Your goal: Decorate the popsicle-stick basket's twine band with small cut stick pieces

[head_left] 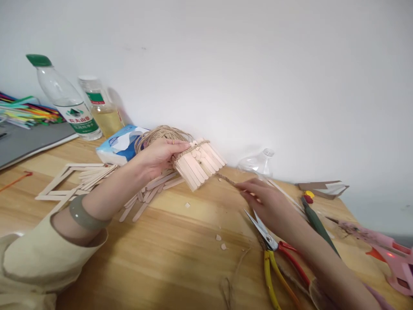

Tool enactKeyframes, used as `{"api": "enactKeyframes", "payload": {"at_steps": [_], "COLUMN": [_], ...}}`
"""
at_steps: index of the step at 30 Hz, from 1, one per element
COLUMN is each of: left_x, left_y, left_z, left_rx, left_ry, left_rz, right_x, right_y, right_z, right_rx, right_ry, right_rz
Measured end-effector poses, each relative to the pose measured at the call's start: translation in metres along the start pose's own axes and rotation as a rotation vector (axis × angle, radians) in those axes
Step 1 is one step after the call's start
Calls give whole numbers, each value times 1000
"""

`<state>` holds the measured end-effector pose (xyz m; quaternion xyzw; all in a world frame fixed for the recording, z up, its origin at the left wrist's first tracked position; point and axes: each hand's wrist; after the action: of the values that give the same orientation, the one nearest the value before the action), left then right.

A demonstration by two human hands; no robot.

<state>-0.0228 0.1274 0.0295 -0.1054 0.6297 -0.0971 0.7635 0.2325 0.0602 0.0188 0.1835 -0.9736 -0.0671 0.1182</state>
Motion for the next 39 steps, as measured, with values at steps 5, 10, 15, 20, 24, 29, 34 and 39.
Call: {"api": "enactKeyframes", "payload": {"at_steps": [5,10,15,20,24,29,34,39], "left_x": [2,2,4,9,13,17,19,23], "left_y": [1,0,-2,-5,-10,-19,-22,-26], "left_z": [0,-2,1,5,10,19,24,25], "left_rx": [15,22,74,152,178,195,246,318], "left_ry": [-3,-14,-31,-4,65,132,178,216], "left_rz": [4,14,23,17,22,52,86,120], "right_x": [3,5,22,31,24,24,31,37], "right_y": [37,48,7,-44,-53,-45,-33,-18], "right_z": [35,44,32,23,9,-8,0,13], "right_rx": [170,214,308,375,276,-120,-315,-362], "right_ry": [-212,-293,-142,71,188,382,336,185], "right_rz": [-95,-106,-229,-245,-164,-97,-193,-276]}}
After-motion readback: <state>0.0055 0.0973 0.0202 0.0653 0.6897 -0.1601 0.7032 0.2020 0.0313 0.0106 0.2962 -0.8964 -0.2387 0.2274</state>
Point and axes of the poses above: each hand's wrist, its own y-axis towards the middle knuckle, its own z-axis out of the palm, x = y × z, and after that the axes turned 5 degrees about -x, right-handed
